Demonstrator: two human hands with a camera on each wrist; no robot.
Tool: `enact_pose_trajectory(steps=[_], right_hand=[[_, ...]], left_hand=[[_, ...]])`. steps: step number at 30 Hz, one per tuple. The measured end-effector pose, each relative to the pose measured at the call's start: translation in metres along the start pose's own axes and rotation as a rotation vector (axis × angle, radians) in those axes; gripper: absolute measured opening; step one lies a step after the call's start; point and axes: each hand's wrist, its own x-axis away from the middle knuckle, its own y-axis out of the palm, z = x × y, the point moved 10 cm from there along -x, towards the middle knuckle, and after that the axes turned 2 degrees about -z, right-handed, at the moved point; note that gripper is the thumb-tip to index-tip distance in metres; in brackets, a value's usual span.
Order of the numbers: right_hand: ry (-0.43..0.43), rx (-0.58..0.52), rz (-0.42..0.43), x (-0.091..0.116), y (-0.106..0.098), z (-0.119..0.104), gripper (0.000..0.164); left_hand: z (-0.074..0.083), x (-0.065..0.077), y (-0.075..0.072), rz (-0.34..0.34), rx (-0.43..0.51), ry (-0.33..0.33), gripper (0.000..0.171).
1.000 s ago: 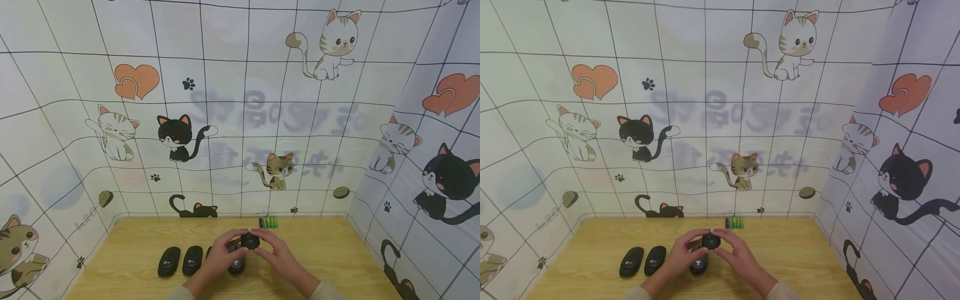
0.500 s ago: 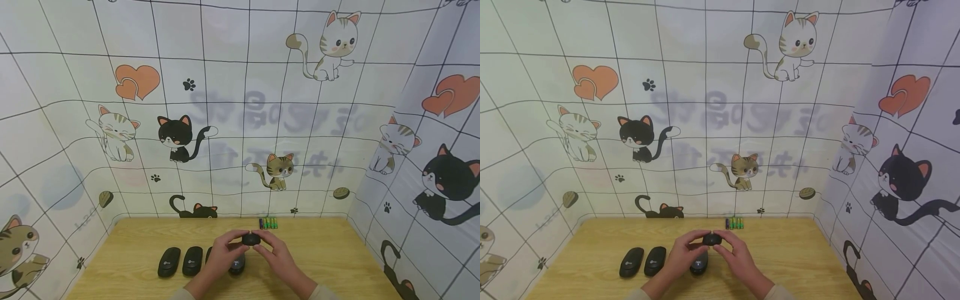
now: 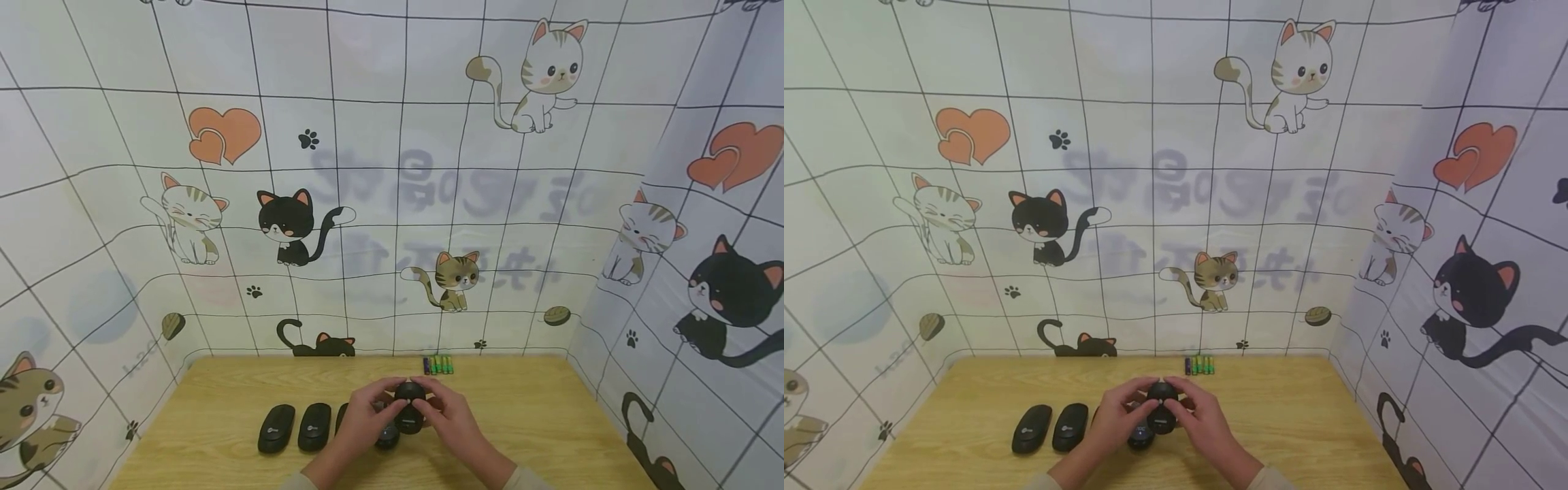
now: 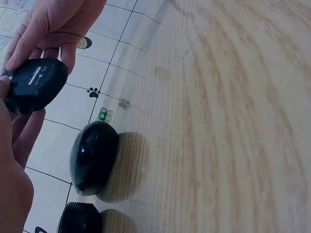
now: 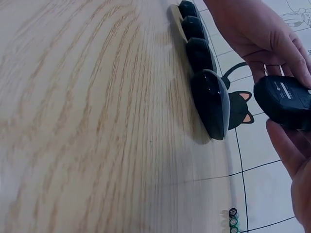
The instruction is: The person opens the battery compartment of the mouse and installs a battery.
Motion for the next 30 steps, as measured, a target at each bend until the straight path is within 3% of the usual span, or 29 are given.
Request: enact_pose_trajectory(steps=[6, 17, 30], right_hand=[[-0.005, -0.032, -0.031, 0.001, 0.003, -0.001, 0.046], [0.049, -0.053, -0.090, 0.000, 0.008, 0.002, 0.052], [0.102, -0.119, -0.082, -0.003, 0.012, 0.008, 0.049]], left_hand=[[-0.002, 0.001, 0.001, 0.006, 0.046, -0.007, 0.034], [-0.016, 0.004, 0.004, -0.007, 0.201, -0.160, 0.032], [-0.017, 0.006, 0.008, -0.076, 0.235, -0.189, 0.037]])
